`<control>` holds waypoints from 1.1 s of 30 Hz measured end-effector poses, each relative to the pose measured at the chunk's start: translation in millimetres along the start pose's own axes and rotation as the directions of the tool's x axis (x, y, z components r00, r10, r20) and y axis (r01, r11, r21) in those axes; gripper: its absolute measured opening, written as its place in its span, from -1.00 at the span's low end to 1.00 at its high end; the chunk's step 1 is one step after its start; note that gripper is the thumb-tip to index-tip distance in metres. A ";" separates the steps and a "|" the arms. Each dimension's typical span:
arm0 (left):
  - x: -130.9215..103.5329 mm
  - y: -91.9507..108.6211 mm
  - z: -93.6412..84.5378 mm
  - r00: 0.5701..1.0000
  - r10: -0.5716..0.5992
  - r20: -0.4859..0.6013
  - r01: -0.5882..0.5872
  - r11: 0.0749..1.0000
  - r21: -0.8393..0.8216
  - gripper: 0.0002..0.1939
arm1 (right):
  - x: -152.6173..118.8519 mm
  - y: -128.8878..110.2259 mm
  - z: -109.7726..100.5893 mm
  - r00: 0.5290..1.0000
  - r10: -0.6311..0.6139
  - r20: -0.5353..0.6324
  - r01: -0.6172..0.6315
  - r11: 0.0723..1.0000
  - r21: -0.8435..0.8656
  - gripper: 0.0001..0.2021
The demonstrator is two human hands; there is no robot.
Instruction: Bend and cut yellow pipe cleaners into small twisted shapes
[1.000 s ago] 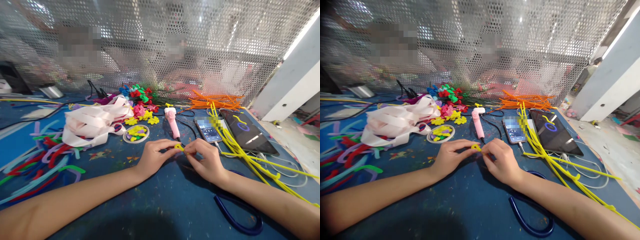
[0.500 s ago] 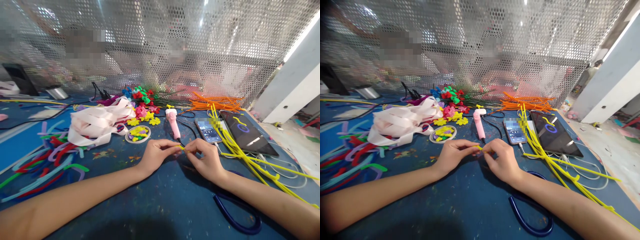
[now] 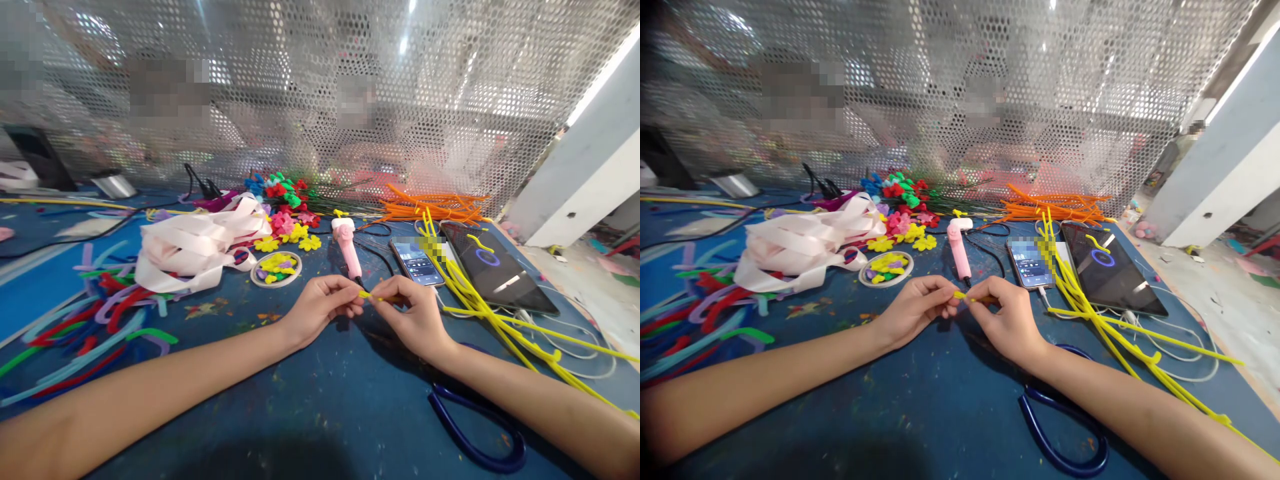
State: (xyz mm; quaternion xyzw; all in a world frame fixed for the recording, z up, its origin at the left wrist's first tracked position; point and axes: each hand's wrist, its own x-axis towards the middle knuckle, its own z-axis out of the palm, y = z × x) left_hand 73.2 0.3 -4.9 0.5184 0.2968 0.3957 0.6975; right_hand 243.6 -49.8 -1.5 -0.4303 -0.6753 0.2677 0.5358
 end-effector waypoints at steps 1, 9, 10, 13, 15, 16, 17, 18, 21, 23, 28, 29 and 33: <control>-0.2 0.2 -0.2 1.000 0.027 -0.005 -0.027 0.999 0.041 -0.83 | 1.1 0.8 -0.2 1.000 0.029 -0.008 -0.029 0.999 0.018 -0.95; -4.8 4.8 -0.5 0.935 0.354 -0.013 -0.304 0.821 0.483 -0.72 | 11.4 8.7 -2.7 0.960 0.276 0.051 -0.276 0.895 0.351 -0.67; -6.1 5.6 0.0 0.926 0.374 0.042 -0.333 0.763 0.554 -0.75 | 11.6 8.5 -2.7 0.954 0.291 0.075 -0.297 0.879 0.373 -0.66; -9.9 7.3 0.2 0.884 0.417 0.209 -0.438 0.587 0.681 -0.82 | 11.1 6.5 -2.0 0.929 0.335 0.158 -0.370 0.834 0.409 -0.62; -11.9 7.5 -0.7 0.861 0.442 0.250 -0.474 0.522 0.709 -0.82 | 11.0 4.8 -1.4 0.910 0.358 0.210 -0.414 0.812 0.411 -0.61; -12.6 7.5 -1.1 0.854 0.455 0.250 -0.479 0.504 0.719 -0.82 | 11.2 3.9 -1.1 0.901 0.363 0.239 -0.432 0.807 0.404 -0.64; -13.2 7.3 -1.4 0.848 0.467 0.248 -0.482 0.488 0.728 -0.82 | 11.6 3.0 -1.0 0.893 0.364 0.263 -0.444 0.805 0.393 -0.68; -13.8 7.0 -1.4 0.842 0.479 0.246 -0.484 0.472 0.737 -0.82 | 12.0 2.2 -1.0 0.888 0.363 0.281 -0.451 0.807 0.381 -0.73; -15.2 6.0 -0.4 0.822 0.511 0.252 -0.485 0.397 0.779 -0.83 | 13.3 0.2 -1.2 0.888 0.365 0.280 -0.449 0.818 0.359 -0.78; -15.9 5.7 0.3 0.811 0.522 0.263 -0.462 0.296 0.836 -0.84 | 13.4 0.0 -1.5 0.893 0.372 0.254 -0.443 0.826 0.348 -0.78; -14.0 9.7 -4.1 0.699 0.545 0.463 -0.458 -0.157 0.875 -0.81 | 10.8 3.1 -1.3 0.906 0.355 0.229 -0.409 0.873 0.267 -0.76; -12.7 11.2 -6.1 0.648 0.543 0.535 -0.470 -0.268 0.841 -0.81 | 10.2 3.8 -1.1 0.911 0.344 0.226 -0.396 0.883 0.253 -0.75; -6.3 14.9 -13.7 0.506 0.471 0.722 -0.489 -0.533 0.690 -0.86 | 8.7 5.8 -0.1 0.918 0.323 0.229 -0.372 0.903 0.215 -0.76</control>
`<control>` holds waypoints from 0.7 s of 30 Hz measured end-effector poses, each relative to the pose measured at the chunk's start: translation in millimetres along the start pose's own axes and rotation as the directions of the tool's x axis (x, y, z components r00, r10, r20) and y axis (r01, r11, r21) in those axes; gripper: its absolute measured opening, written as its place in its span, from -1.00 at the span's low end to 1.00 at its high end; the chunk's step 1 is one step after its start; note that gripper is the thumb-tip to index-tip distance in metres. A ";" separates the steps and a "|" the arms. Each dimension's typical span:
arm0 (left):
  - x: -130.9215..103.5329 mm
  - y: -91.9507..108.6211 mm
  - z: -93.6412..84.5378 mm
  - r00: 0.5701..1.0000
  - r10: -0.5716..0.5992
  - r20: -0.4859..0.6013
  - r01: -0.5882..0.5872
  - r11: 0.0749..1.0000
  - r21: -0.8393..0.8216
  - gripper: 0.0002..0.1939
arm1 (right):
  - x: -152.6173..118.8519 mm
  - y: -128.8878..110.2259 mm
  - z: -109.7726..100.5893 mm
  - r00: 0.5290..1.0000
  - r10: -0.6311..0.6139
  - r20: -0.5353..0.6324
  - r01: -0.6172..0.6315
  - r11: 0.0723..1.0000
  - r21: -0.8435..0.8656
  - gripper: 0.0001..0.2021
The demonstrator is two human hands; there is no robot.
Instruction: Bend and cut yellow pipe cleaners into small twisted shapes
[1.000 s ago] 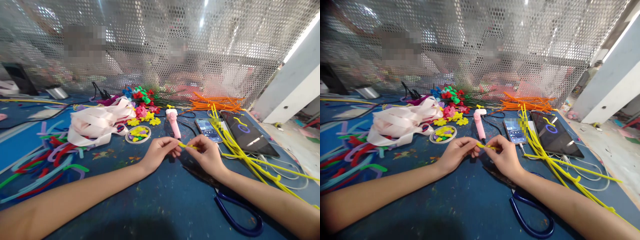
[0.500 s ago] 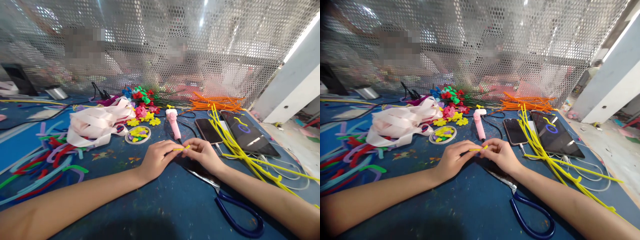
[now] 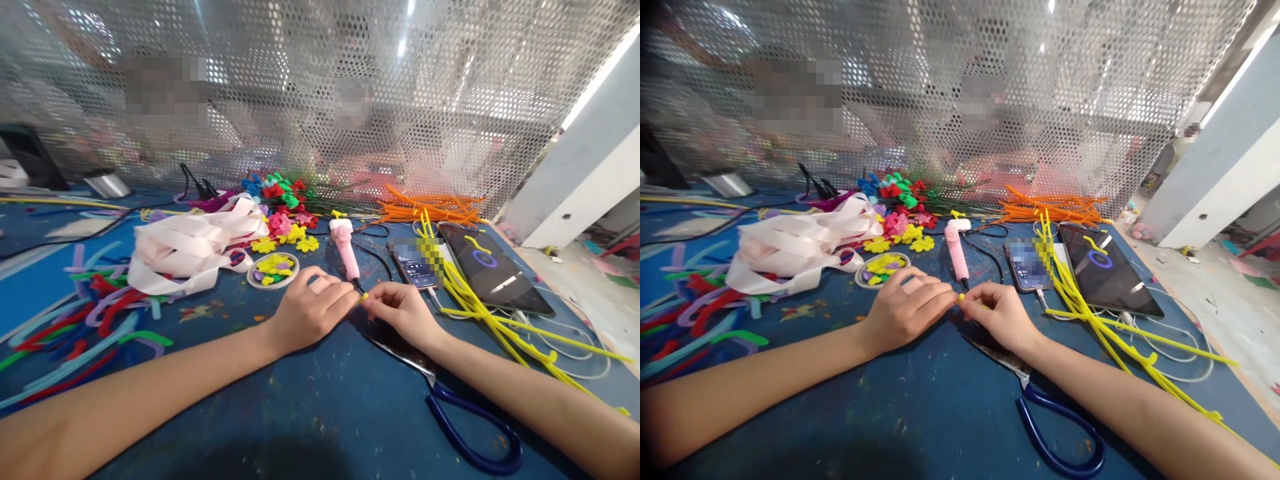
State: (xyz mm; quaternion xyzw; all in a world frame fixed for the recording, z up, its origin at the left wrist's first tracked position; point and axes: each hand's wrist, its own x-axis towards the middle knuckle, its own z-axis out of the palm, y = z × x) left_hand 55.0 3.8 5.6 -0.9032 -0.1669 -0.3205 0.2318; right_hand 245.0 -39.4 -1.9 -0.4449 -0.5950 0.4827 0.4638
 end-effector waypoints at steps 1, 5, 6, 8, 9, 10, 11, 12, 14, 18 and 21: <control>-0.1 -1.3 1.0 1.000 0.012 0.006 -0.012 1.000 0.000 -0.88 | 0.1 0.8 0.3 1.000 -0.001 0.000 0.001 1.000 -0.005 -0.77; -0.6 0.6 4.5 0.998 -0.053 0.041 0.057 0.994 -0.090 -0.90 | -0.5 4.4 2.0 0.999 -0.031 -0.027 0.031 0.999 -0.014 -0.84; -0.6 2.4 4.8 0.995 -0.084 0.055 0.091 0.987 -0.133 -0.89 | -1.1 4.6 2.4 0.998 -0.052 -0.038 0.051 0.998 -0.021 -0.85; -0.4 6.6 4.5 0.981 -0.167 0.099 0.187 0.952 -0.244 -0.87 | -2.7 3.1 2.9 0.993 -0.105 -0.055 0.103 0.993 -0.051 -0.88; -0.2 8.7 4.0 0.969 -0.209 0.129 0.239 0.922 -0.304 -0.86 | -3.6 1.4 2.9 0.989 -0.133 -0.060 0.129 0.989 -0.067 -0.89; -0.1 10.5 3.4 0.957 -0.246 0.155 0.286 0.889 -0.357 -0.86 | -4.3 -0.6 2.6 0.986 -0.156 -0.062 0.151 0.986 -0.075 -0.90; -0.2 11.8 2.9 0.946 -0.272 0.173 0.320 0.860 -0.398 -0.85 | -4.8 -2.6 2.2 0.984 -0.170 -0.058 0.166 0.984 -0.072 -0.90; -0.3 12.6 2.4 0.941 -0.287 0.180 0.338 0.839 -0.426 -0.85 | -4.8 -4.2 1.6 0.984 -0.169 -0.050 0.167 0.985 -0.050 -0.90; -1.2 12.7 2.1 0.943 -0.294 0.156 0.333 0.830 -0.448 -0.87 | -3.6 -5.6 0.5 0.993 -0.115 -0.013 0.116 0.991 0.070 -0.85; -3.7 10.1 3.4 0.966 -0.247 0.076 0.256 0.869 -0.424 -0.93 | 1.4 -0.8 -0.5 0.991 0.057 0.122 -0.100 0.918 0.383 -0.76; -4.3 9.4 4.3 0.975 -0.214 0.056 0.217 0.883 -0.416 -0.93 | 3.4 2.3 -0.3 0.980 0.119 0.161 -0.174 0.901 0.397 -0.75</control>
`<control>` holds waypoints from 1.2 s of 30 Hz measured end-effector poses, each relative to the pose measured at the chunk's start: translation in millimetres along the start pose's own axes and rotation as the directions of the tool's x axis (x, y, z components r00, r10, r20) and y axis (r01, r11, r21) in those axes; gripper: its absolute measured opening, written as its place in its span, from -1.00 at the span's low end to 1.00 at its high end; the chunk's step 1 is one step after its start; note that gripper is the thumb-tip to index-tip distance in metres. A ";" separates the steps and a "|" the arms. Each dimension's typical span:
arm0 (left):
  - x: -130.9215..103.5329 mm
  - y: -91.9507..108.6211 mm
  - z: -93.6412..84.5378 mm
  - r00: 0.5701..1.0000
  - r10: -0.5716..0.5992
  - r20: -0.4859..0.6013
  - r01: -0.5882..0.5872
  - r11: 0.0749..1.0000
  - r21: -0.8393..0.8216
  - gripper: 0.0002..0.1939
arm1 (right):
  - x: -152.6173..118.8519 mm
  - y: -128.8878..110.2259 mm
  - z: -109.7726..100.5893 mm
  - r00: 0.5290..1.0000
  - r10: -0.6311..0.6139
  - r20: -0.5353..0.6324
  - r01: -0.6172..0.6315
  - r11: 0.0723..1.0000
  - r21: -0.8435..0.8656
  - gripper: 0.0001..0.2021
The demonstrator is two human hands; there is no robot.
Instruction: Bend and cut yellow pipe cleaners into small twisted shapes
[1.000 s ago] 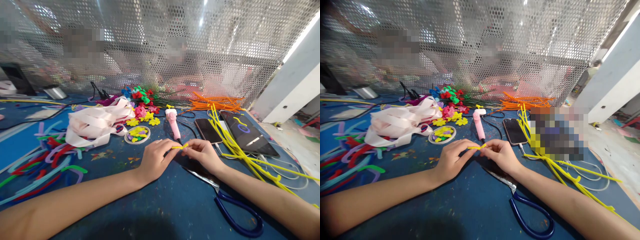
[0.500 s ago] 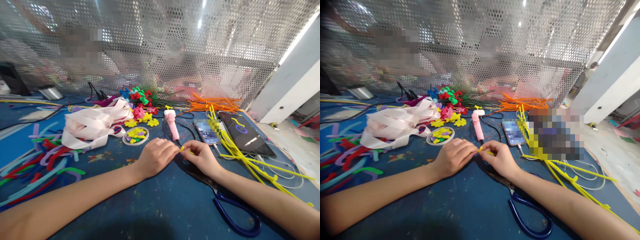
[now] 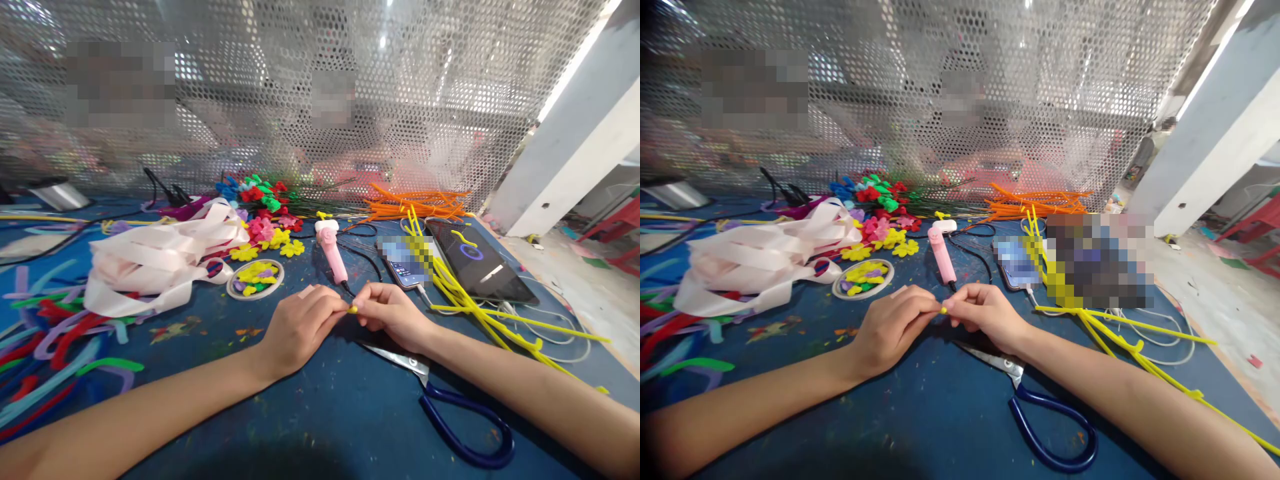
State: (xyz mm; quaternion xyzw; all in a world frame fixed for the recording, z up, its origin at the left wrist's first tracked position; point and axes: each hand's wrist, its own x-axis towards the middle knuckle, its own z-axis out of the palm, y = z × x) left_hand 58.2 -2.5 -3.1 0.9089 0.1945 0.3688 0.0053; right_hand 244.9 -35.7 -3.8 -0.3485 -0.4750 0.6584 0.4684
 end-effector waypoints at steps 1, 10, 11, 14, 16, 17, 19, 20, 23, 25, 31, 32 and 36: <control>0.1 0.1 0.1 1.000 0.001 0.001 -0.001 1.000 -0.004 -0.93 | 0.2 0.3 -0.1 1.000 0.013 -0.005 -0.014 1.000 -0.021 -0.74; 1.9 -1.5 -0.6 0.997 -0.059 0.058 0.060 0.998 -0.010 -0.92 | -5.0 1.4 3.4 0.980 -0.201 0.008 0.174 0.826 -0.536 -0.81; 1.8 -2.0 -0.6 0.996 -0.063 0.067 0.063 0.998 -0.003 -0.91 | -6.2 1.0 4.2 0.968 -0.252 0.014 0.207 0.759 -0.617 -0.83; 1.4 -2.8 -0.3 0.994 -0.057 0.093 0.055 0.998 0.030 -0.90 | -9.1 0.4 5.7 0.928 -0.366 0.065 0.274 0.556 -0.785 -0.90; 1.5 -2.6 0.0 0.993 -0.051 0.110 0.046 0.998 0.049 -0.90 | -10.2 0.7 5.8 0.905 -0.408 0.116 0.301 0.425 -0.854 -0.91; 1.6 -2.4 0.1 0.992 -0.048 0.120 0.041 0.998 0.056 -0.89 | -10.6 1.1 5.8 0.899 -0.414 0.144 0.309 0.366 -0.878 -0.91; 2.1 -1.6 0.2 0.989 -0.032 0.142 0.022 0.997 0.072 -0.88 | -11.6 1.6 5.6 0.900 -0.391 0.192 0.312 0.271 -0.911 -0.88; 2.5 -1.2 0.2 0.988 -0.019 0.155 0.007 0.996 0.083 -0.87 | -12.4 1.5 5.6 0.905 -0.370 0.212 0.310 0.229 -0.923 -0.86; 4.1 0.3 0.2 0.981 0.042 0.188 -0.067 0.989 0.130 -0.82 | -15.6 -0.1 6.6 0.919 -0.308 0.245 0.286 0.095 -0.953 -0.84; 5.2 1.3 0.4 0.978 0.084 0.191 -0.116 0.980 0.163 -0.79 | -18.2 -1.8 8.2 0.930 -0.272 0.248 0.258 0.001 -0.966 -0.84; 6.6 2.4 2.6 0.975 0.121 0.188 -0.156 0.971 0.184 -0.76 | -21.0 -2.8 13.0 0.961 -0.210 0.182 0.155 -0.136 -0.978 -0.84; 6.5 2.2 2.7 0.976 0.099 0.193 -0.130 0.979 0.157 -0.77 | -20.2 -2.5 12.8 0.966 -0.208 0.156 0.134 -0.116 -0.984 -0.84; 6.5 0.1 0.9 0.968 -0.112 0.225 0.140 0.984 -0.110 -0.82 | -15.0 -1.8 8.1 0.970 -0.228 0.085 0.109 0.094 -0.990 -0.85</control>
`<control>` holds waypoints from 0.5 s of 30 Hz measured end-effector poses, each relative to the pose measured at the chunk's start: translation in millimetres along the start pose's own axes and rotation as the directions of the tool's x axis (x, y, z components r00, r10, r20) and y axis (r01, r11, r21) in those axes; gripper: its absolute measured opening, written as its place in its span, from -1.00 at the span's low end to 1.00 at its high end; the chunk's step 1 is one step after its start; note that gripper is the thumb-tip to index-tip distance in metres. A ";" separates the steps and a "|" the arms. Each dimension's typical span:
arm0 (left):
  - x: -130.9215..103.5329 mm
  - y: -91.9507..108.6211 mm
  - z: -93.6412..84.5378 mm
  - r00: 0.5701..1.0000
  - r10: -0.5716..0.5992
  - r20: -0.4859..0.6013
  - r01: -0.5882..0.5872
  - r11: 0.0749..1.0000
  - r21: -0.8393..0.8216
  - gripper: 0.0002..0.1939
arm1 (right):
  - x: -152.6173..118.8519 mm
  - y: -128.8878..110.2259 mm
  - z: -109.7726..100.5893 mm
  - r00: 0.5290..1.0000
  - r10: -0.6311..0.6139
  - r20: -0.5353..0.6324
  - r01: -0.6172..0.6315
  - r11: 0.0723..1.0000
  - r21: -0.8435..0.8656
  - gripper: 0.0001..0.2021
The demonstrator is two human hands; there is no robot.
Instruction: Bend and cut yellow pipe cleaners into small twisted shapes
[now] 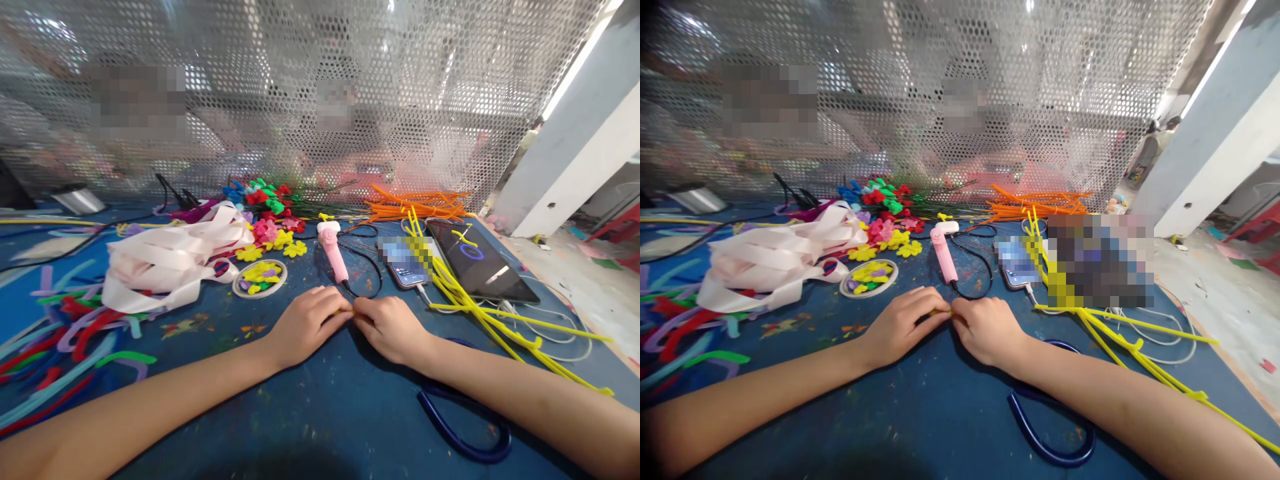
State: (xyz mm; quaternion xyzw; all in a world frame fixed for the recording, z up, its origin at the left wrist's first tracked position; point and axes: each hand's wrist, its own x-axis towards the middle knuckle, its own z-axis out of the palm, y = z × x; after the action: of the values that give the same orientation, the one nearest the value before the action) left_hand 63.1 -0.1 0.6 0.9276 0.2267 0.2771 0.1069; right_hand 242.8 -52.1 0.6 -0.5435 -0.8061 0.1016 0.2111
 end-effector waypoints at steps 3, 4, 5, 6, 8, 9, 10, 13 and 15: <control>0.7 -1.2 -1.8 0.988 -0.156 -0.002 0.148 0.941 -0.305 -0.84 | 2.8 4.4 0.2 1.000 -0.024 0.001 0.022 0.950 0.311 -0.77; 0.9 -1.0 -2.0 0.982 -0.189 -0.011 0.170 0.906 -0.387 -0.85 | 3.3 5.2 0.0 0.999 -0.041 0.019 0.029 0.908 0.418 -0.74; 1.1 -0.3 -1.9 0.976 -0.214 -0.024 0.180 0.870 -0.460 -0.85 | 3.4 5.6 -0.2 0.997 -0.060 0.043 0.030 0.860 0.509 -0.71; 1.3 0.9 -1.6 0.971 -0.236 -0.033 0.185 0.832 -0.523 -0.85 | 3.3 5.7 -0.7 0.994 -0.080 0.069 0.026 0.817 0.576 -0.70; 1.5 4.7 -1.1 0.962 -0.273 -0.027 0.198 0.760 -0.618 -0.84 | 2.5 4.8 -1.9 0.987 -0.112 0.112 0.016 0.771 0.636 -0.69; 1.5 7.0 -1.0 0.958 -0.286 -0.011 0.210 0.727 -0.654 -0.83 | 2.1 4.0 -2.6 0.984 -0.128 0.127 0.019 0.771 0.637 -0.70; 1.5 9.3 -1.1 0.956 -0.295 0.012 0.224 0.696 -0.682 -0.83 | 1.7 3.1 -3.3 0.980 -0.145 0.133 0.030 0.778 0.627 -0.71; 1.0 14.3 -1.5 0.943 -0.327 0.068 0.273 0.639 -0.719 -0.82 | 1.8 0.3 -4.7 0.978 -0.194 0.077 0.119 0.820 0.560 -0.71; 0.2 15.1 -1.2 0.926 -0.372 0.058 0.302 0.641 -0.706 -0.83 | 2.5 -1.0 -4.7 0.980 -0.197 0.006 0.165 0.839 0.519 -0.71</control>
State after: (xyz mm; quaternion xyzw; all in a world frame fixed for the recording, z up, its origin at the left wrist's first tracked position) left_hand 68.1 -13.2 6.5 0.7434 0.2774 0.3601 0.4907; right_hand 243.3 -50.5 5.8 -0.3850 -0.8030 0.3094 0.3334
